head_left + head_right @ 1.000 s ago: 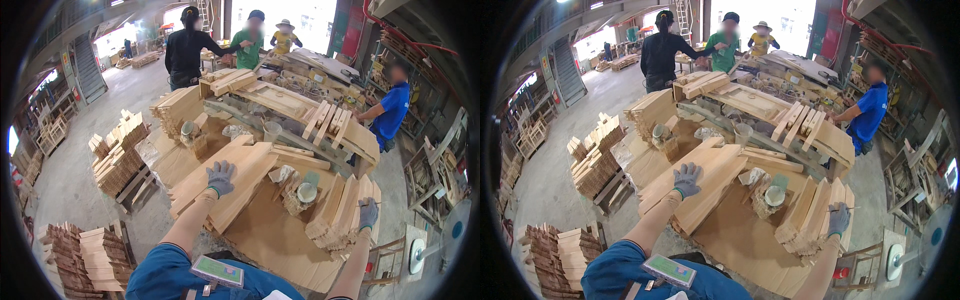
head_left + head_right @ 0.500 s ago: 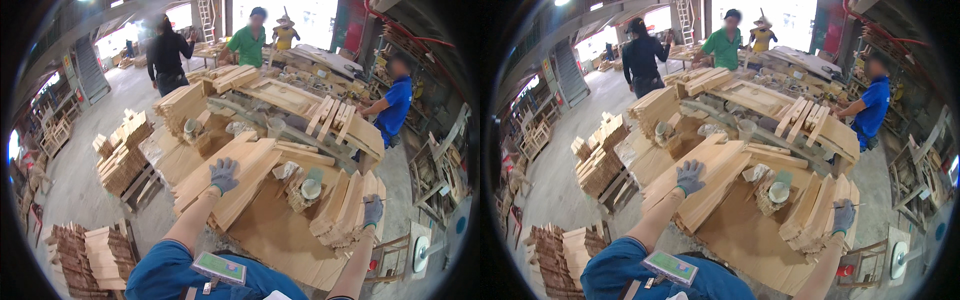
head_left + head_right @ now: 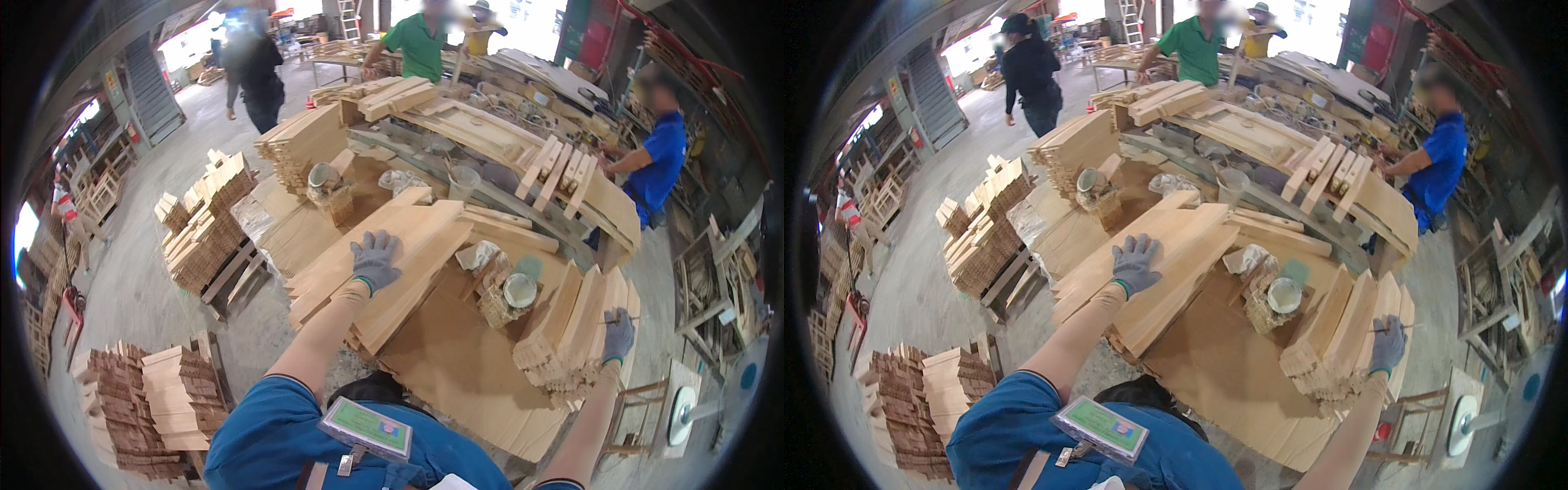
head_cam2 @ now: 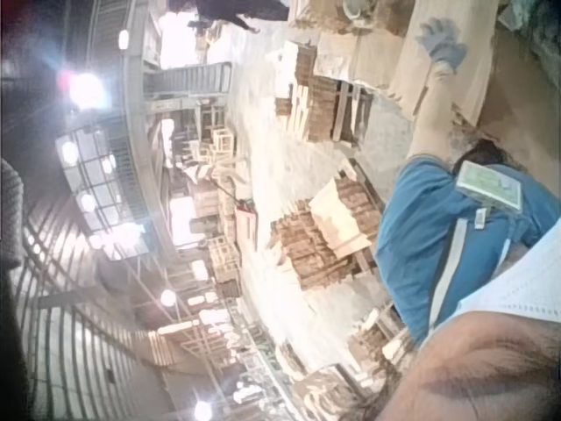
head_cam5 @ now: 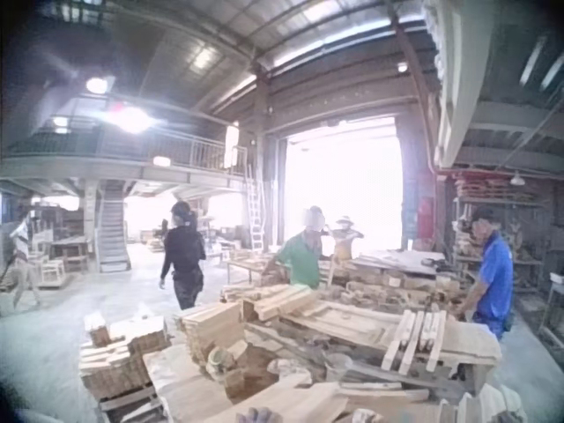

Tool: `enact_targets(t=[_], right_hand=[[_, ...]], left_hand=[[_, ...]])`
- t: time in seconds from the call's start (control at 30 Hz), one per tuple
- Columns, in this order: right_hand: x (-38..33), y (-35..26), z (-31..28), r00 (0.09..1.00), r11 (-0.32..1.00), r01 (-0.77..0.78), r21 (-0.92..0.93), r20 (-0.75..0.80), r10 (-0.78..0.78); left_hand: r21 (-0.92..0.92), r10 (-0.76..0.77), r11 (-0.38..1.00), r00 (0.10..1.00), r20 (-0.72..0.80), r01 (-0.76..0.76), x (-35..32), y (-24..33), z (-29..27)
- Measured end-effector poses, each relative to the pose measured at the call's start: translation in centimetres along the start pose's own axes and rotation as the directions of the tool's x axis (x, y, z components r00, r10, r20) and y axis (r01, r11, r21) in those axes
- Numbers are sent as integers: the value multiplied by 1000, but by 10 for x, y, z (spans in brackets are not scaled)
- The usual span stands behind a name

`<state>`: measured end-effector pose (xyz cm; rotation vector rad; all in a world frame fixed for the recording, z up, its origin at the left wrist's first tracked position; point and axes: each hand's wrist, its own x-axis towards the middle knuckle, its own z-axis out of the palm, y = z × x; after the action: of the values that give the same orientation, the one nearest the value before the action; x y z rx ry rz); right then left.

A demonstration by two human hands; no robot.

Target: The person applies glue to the holes of wooden slats using a brush, then places them on a stack. The person repeats this process for several pieces in a workshop setting.

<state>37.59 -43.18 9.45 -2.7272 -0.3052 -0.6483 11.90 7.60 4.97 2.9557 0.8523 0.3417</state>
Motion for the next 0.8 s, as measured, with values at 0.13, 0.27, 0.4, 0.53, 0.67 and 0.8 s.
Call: enact_targets(t=[0.13,0.27,0.4,0.53,0.67,0.8], right_hand=[[2,-10,2,999,999,-36,12,36,36],[0,-19,-4,996,998,-56,32,73,53],[-1,-17,-7,995,997,-71,0,71,71],[-1,-17,-5,995,997,-78,23,65,76],[0,-16,-2,996,997,-71,32,47,70],[0,-11,-2,997,997,-70,37,23,69]], left_hand=[[3,-15,1000,1000,22,14,3,-7,4],[2,-21,1000,999,43,21,2,-7,7],[-34,-30,999,998,54,32,2,-4,7],[-34,-32,999,999,39,34,0,-5,7],[-16,-28,999,998,57,29,1,-6,5],[-2,-15,1000,1000,26,15,2,-3,7]])
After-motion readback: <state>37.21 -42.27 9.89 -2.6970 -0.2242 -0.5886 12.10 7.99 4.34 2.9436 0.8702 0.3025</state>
